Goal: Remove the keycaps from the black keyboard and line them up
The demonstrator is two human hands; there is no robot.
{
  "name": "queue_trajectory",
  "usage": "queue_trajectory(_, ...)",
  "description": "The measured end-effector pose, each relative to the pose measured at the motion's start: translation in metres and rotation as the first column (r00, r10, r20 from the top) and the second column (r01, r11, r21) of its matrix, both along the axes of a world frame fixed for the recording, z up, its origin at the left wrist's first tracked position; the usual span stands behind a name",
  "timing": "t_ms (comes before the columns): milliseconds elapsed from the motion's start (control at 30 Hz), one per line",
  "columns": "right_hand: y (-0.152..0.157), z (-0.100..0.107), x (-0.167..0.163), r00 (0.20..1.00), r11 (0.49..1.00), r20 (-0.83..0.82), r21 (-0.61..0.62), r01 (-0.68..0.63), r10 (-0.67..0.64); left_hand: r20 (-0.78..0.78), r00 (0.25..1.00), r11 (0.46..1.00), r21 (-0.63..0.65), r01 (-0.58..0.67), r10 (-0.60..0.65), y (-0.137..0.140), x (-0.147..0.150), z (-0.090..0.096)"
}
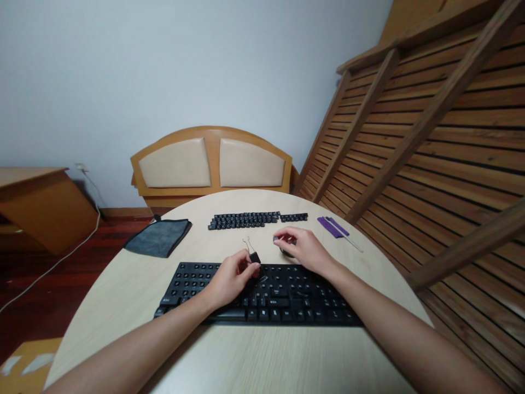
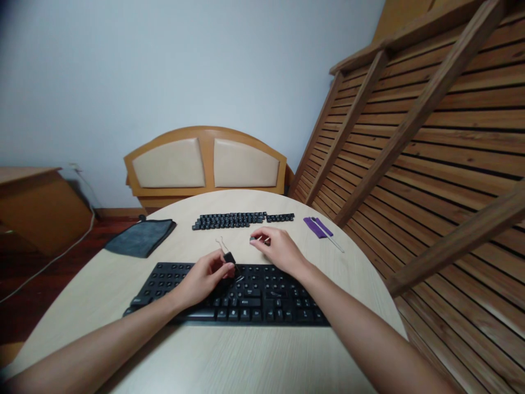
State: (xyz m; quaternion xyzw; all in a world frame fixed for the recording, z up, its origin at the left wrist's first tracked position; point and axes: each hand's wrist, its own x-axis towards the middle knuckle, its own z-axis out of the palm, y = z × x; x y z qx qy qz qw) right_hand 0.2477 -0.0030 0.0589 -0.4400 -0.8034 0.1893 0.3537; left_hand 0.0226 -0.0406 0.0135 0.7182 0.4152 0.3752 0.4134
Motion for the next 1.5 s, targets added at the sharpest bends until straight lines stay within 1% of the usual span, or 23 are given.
queue_trajectory(100, 0.039, -0.001, 0.0, 0.995, 0.999, 0.084, 0.011, 0.053, -0.053, -0.015, 1.0, 1.0, 0.011, 0.004, -0.004, -0.001, 0.0, 0.001)
queue_trajectory(200, 0.072, -0.004, -0.004, 0.957, 0.993, 0.267, 0.064, 0.098, -0.112, -0.026, 1.0, 0.999, 0.03, 0.009, -0.009, -0.001, 0.0, 0.002)
queue_trajectory(267, 0.086, -0.008, -0.008, 0.938, 0.991, 0.323, 0.077, 0.109, -0.128, -0.027, 1.0, 0.999, 0.034, 0.017, -0.016, -0.002, 0.0, 0.002)
queue_trajectory(367, 0.098, -0.019, -0.013, 0.919, 0.988, 0.364, 0.078, 0.131, -0.15, -0.024, 0.999, 0.999, 0.028, 0.024, -0.023, -0.001, 0.0, 0.002)
queue_trajectory(533, 0.105, -0.035, -0.018, 0.898, 0.985, 0.405, 0.082, 0.154, -0.175, -0.024, 0.999, 0.999, 0.02, 0.025, -0.025, -0.001, 0.0, 0.002)
queue_trajectory(700, 0.109, -0.042, -0.018, 0.887, 0.979, 0.413, 0.08, 0.189, -0.205, -0.003, 1.0, 0.999, 0.008, 0.031, -0.031, 0.0, 0.002, 0.002)
queue_trajectory(933, 0.107, -0.044, -0.016, 0.877, 0.976, 0.431, 0.056, 0.209, -0.212, 0.016, 0.999, 0.999, -0.008, 0.037, -0.037, 0.001, 0.001, 0.001)
queue_trajectory(1200, 0.108, -0.046, -0.019, 0.856, 0.97, 0.457, 0.082, 0.23, -0.242, 0.015, 0.999, 0.999, -0.007, 0.039, -0.039, 0.0, 0.001, 0.002)
queue_trajectory(1500, 0.107, -0.047, -0.029, 0.812, 0.953, 0.499, 0.127, 0.276, -0.302, 0.027, 0.999, 0.999, -0.006, 0.037, -0.037, 0.0, 0.002, 0.002)
